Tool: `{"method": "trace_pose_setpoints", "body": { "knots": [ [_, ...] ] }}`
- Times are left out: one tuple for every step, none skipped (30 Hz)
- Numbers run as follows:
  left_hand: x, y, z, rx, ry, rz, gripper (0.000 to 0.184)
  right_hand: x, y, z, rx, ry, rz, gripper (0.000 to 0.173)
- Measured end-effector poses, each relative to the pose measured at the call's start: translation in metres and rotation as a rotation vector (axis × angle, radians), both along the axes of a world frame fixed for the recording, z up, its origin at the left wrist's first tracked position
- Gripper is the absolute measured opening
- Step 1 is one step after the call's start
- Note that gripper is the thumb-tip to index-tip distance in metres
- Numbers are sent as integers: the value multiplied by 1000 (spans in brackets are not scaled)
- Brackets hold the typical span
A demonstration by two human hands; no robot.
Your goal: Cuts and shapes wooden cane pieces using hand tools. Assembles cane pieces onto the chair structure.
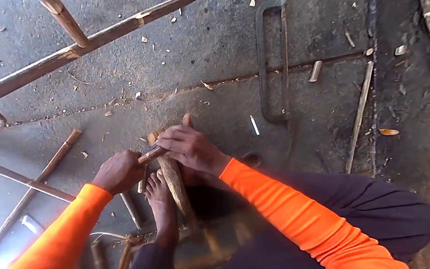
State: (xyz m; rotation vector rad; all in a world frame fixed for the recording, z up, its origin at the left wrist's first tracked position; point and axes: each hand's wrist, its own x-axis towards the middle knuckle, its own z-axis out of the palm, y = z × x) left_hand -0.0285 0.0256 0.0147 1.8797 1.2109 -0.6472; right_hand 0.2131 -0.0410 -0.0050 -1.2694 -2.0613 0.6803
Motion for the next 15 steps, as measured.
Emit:
{"method": "trace_pose_setpoints", "body": {
  "knots": [
    [3, 2, 4, -12, 14, -1, 24, -1, 3, -3, 8, 35, -7, 22],
    [8, 6, 9, -39, 41, -5, 24, 0, 4, -4, 12, 46, -18, 21],
    [14, 10, 13, -81, 85, -17, 23, 0, 4, -5, 10, 43, -26, 21],
    [18, 14, 15, -102, 106, -34, 23, 1, 5, -5, 9, 43, -28, 21],
    [19, 17, 15, -110, 102, -46, 25, 2, 7, -5, 5, 44, -24, 22],
    [19, 19, 15, -116, 96, -54, 26, 2, 8, -4, -2, 37, -18, 23],
    [19, 19, 15, -121, 88, -63, 26, 2, 8, -2, -10, 17, -12, 23],
    [19, 18, 17, -121, 82, -76, 25, 1, 8, 2, -16, -25, -7, 25],
    [20, 18, 21, -113, 76, -95, 23, 0, 6, 8, -9, -93, -8, 28],
    [23, 17, 28, -107, 75, -120, 22, -2, 6, 17, -3, -175, -8, 37],
    [27, 18, 38, -102, 83, -157, 21, -5, 5, 28, -16, -253, 4, 48],
    [32, 17, 49, -97, 97, -204, 21, -8, 4, 38, -32, -330, 22, 53],
    [37, 15, 59, -103, 113, -245, 21, -12, 3, 48, -60, -401, 47, 51],
    [43, 12, 68, -119, 134, -281, 20, -16, 0, 58, -104, -467, 71, 42],
    [49, 10, 75, -136, 153, -310, 19, -19, -1, 62, -134, -506, 89, 30]
  ]
}}
